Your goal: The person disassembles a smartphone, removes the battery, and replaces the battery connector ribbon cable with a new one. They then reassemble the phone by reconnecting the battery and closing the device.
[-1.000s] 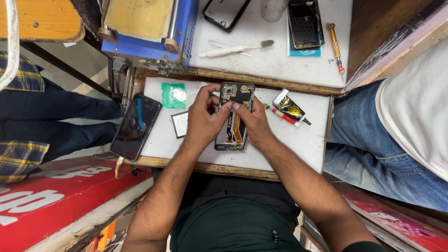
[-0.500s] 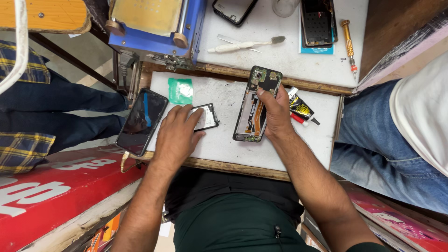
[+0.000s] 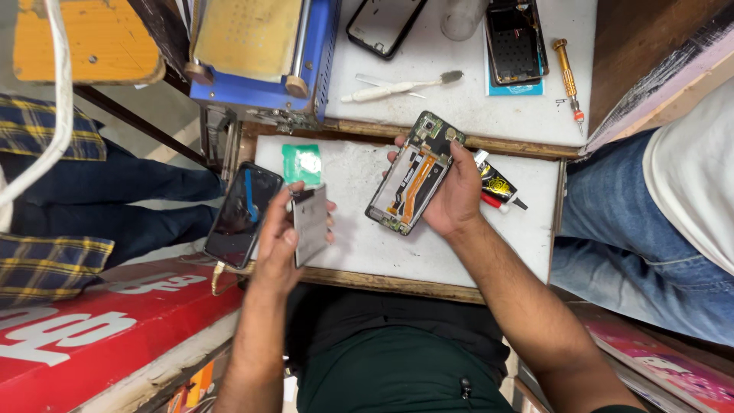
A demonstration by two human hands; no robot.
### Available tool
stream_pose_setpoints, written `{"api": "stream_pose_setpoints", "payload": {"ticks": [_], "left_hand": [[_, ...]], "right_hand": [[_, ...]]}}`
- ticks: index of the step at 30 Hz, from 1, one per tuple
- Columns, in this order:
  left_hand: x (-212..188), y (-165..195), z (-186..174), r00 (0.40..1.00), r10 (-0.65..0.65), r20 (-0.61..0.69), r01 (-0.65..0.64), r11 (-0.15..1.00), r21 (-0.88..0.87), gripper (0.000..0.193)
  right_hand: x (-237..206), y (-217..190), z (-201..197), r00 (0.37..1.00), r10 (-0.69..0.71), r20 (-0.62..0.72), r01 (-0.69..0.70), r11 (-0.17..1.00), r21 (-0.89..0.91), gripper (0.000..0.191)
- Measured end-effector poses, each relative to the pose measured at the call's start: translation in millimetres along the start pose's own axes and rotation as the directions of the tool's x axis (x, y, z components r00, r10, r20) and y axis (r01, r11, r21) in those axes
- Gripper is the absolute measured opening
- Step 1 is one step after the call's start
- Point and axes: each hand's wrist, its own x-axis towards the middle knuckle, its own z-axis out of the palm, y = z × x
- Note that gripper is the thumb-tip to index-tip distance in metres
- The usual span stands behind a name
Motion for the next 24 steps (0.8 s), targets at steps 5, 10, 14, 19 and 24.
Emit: {"api": "stream_pose_setpoints", "payload": {"ticks": [5, 10, 14, 19, 24], "left_hand": [[-7, -25, 16, 0.997, -0.053, 0.053, 0.067, 0.944, -0.324, 0.086], [3, -14, 35, 0.998, -0.056, 0.042, 0.068, 0.933, -0.354, 0.073], [15, 0, 62, 0.942, 0.299, 0.154, -0.272, 0.411, 0.87, 0.054], [37, -13, 104, 0.918, 0.317, 0.238, -0.256, 0.017, 0.966, 0.056], [39, -23, 116, 0.934, 0.291, 0.206, -0.197, -0.06, 0.978, 0.055]], "right_hand": [[-5, 4, 6, 1.0, 0.017, 0.016, -0.017, 0.999, -0.039, 0.069], [-7, 8, 9, 0.998, 0.015, 0.06, -0.012, 0.999, -0.043, 0.077], [-9, 16, 12, 0.989, -0.031, 0.147, 0.032, 0.999, -0.007, 0.069], [-15, 23, 14, 0.985, -0.072, 0.157, 0.077, 0.997, -0.026, 0.064], [-18, 23, 11, 0.977, -0.094, 0.193, 0.109, 0.992, -0.068, 0.065]]}}
